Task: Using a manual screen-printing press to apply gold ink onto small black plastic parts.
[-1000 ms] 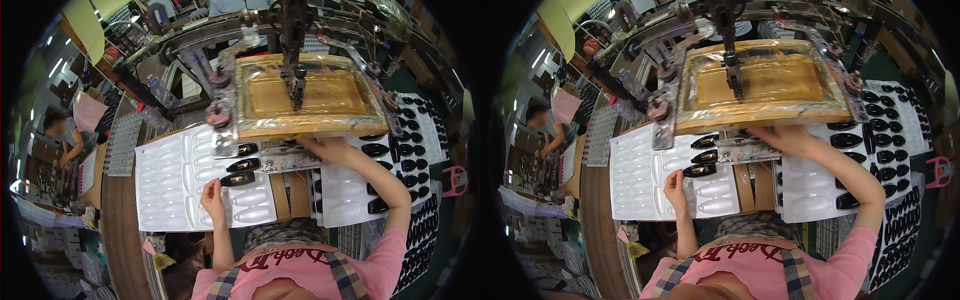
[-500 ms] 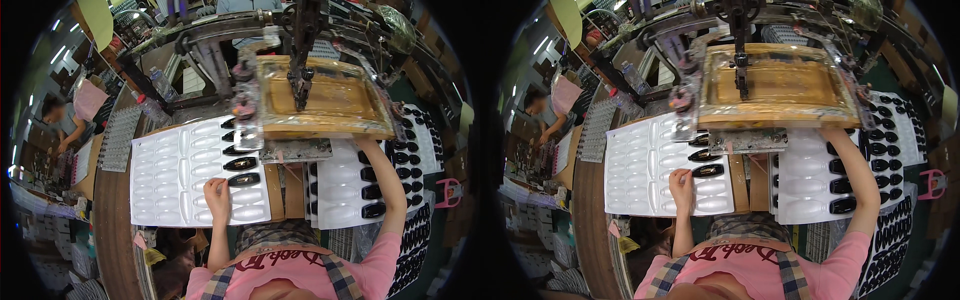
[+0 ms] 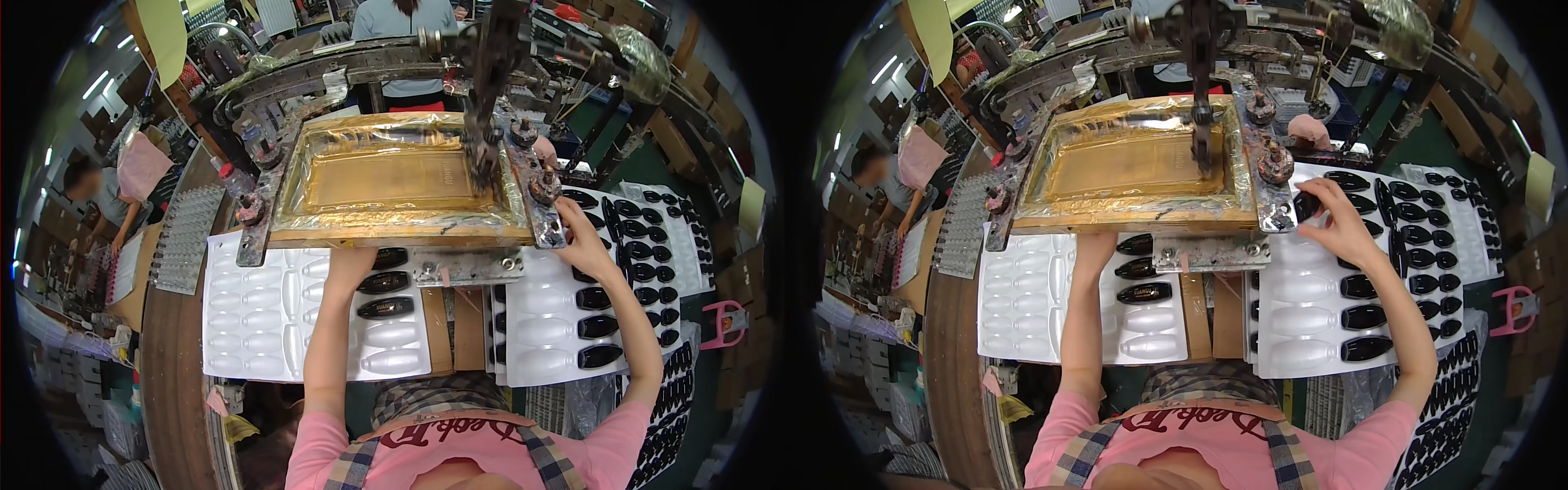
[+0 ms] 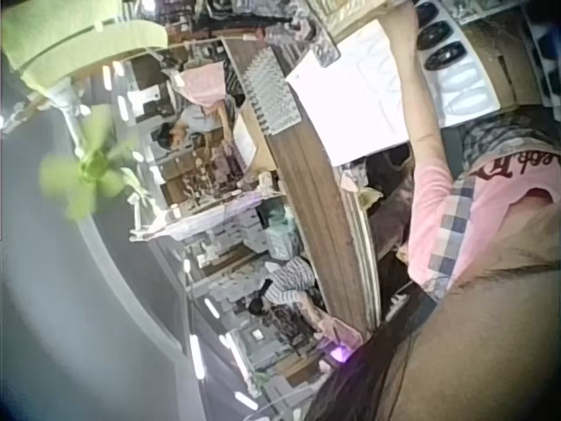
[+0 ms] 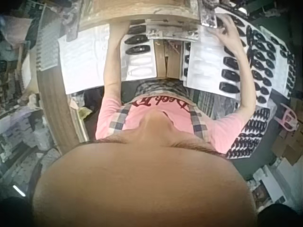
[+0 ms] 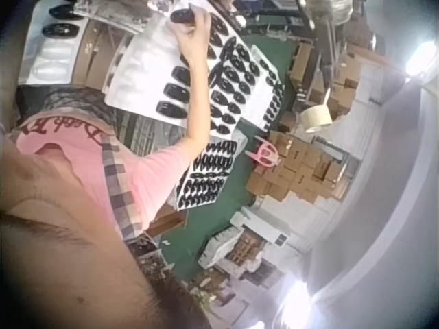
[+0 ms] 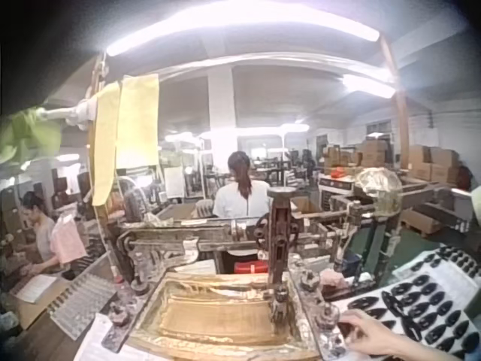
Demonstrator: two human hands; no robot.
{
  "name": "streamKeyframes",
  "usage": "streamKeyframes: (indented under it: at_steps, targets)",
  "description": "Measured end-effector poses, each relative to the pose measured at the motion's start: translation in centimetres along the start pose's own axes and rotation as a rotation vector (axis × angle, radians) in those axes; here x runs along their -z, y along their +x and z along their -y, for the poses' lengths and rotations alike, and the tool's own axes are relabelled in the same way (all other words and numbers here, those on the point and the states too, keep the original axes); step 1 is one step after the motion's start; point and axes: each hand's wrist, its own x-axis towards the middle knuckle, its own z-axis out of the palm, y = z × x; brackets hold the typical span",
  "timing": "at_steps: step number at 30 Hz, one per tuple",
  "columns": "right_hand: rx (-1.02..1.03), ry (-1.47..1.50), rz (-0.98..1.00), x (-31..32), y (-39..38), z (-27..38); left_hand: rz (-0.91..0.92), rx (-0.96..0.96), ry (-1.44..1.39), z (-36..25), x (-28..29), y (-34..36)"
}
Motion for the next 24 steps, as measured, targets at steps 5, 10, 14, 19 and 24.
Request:
streamKeyframes:
  at_steps: [5,10,14,19,24]
  targets:
    - [0.032,0.123,-0.030,-0.5,-1.0,0.6,0.082,-0.360,0.235,2.9,-5.6,5.0]
    - [0.011,0.119,0.072,-1.5,-0.3,2.3,0.172,-0.119,-0.047,3.2,-6.3,8.0]
    - [0.166,0.019,0.102,-4.4,1.8,1.9,0.145,0.106,-0.421,2.1,-4.8,7.9]
    - [0.096,0.087,0.345,-7.3,3.5,4.5,-0.079,0.384,-0.725,1.0,1.3,3.7]
    - [0.126,-0.048,0.332,-8.2,3.3,4.0,-0.316,0.548,-0.525,2.2,5.8,-6.6]
